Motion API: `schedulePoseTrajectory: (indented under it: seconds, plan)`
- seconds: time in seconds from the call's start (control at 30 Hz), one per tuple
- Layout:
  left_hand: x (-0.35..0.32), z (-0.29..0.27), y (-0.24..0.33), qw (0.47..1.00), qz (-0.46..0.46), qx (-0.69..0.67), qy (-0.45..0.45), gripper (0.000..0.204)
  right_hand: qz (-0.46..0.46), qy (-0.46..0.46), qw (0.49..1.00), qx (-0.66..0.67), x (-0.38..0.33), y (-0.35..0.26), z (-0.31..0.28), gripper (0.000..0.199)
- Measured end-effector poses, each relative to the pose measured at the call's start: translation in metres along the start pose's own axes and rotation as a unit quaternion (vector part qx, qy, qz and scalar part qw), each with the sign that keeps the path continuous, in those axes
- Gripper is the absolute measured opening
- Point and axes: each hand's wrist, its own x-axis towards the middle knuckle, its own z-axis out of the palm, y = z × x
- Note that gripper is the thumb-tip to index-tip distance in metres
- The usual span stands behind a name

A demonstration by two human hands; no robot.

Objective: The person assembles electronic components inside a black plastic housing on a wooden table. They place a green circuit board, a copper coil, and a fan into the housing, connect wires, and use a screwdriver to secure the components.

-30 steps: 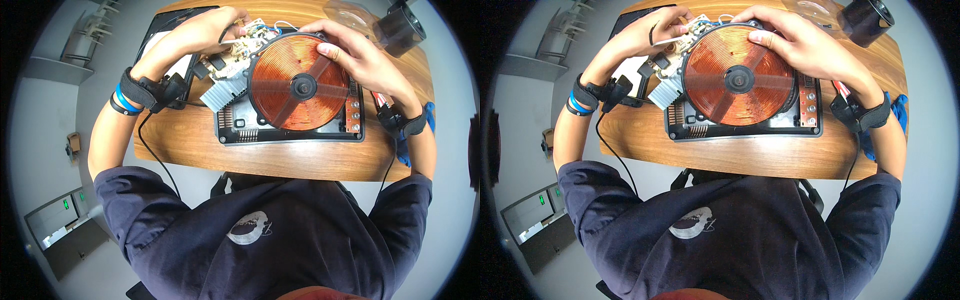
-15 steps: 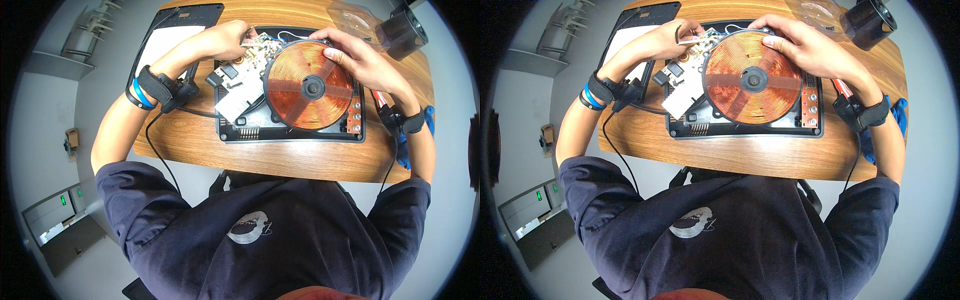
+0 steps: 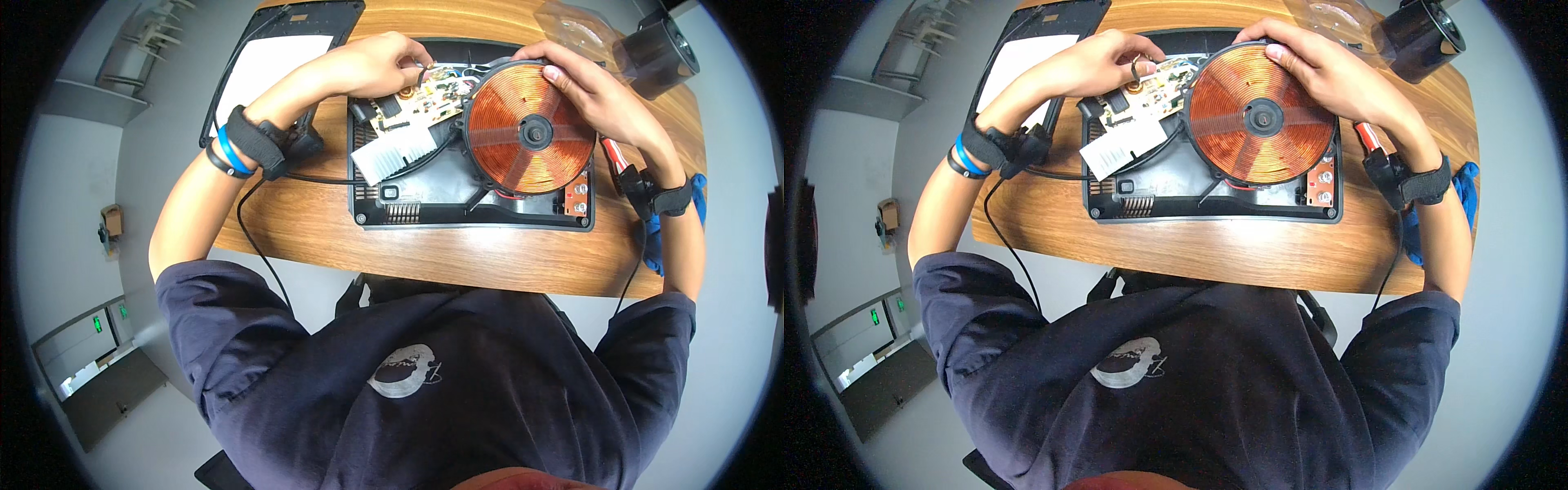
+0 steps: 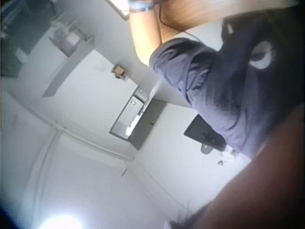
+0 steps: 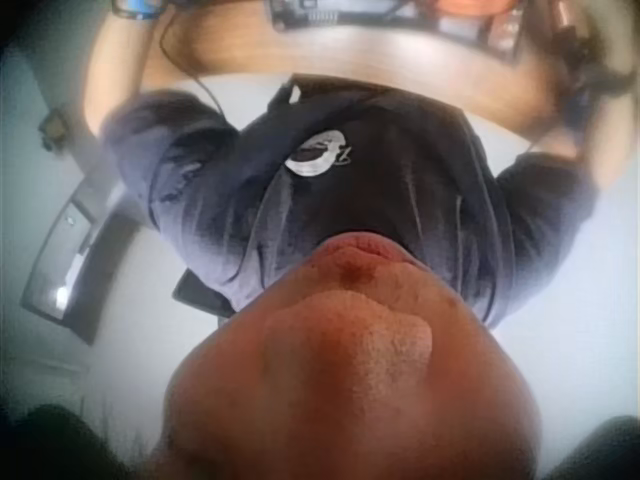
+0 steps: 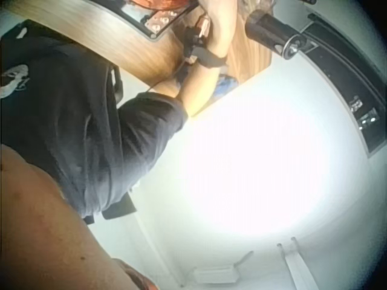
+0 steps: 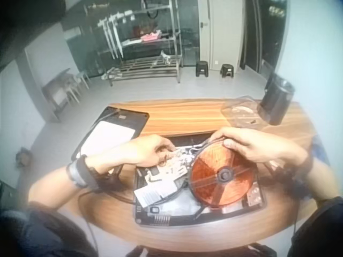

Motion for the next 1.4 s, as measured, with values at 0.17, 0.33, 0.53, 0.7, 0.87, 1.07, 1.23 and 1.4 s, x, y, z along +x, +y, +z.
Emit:
schedulePoseTrajectory:
  seconds: [0.17,0.33,0.53,0.7,0.87,1.07,1.23,1.4]
  plan:
    - [-0.06,-0.013,0.024,0.988,0.059,0.095,0.11,0.027,0.006,0.015,1.0,0.004,-0.002,-0.001,0.005,0.031]
    - [-0.129,-0.012,0.05,0.985,-0.071,0.151,0.035,0.033,0.02,-0.003,1.0,0.005,0.003,0.0,0.005,0.036]
    - [-0.159,0.016,0.051,0.987,-0.074,0.136,-0.049,0.035,0.033,-0.014,0.997,0.065,0.011,0.011,0.003,0.036]
    - [-0.16,0.011,0.064,0.979,-0.106,0.161,-0.061,0.025,0.063,-0.005,0.994,0.091,0.009,0.011,0.003,0.035]
    - [-0.167,-0.009,0.086,0.99,-0.067,0.123,-0.026,0.02,0.103,0.008,0.984,0.148,0.01,0.011,0.006,0.035]
    - [-0.172,-0.007,0.109,0.988,-0.025,0.152,0.006,0.017,0.097,-0.014,0.983,0.154,0.021,0.013,0.01,0.037]
    - [-0.169,0.02,0.112,0.983,0.032,0.182,-0.008,0.018,0.133,-0.042,0.96,0.242,0.042,0.032,0.014,0.039]
    - [-0.154,0.037,0.129,0.994,0.108,0.016,0.0,0.022,0.238,-0.033,0.94,0.241,0.06,-0.026,0.018,0.043]
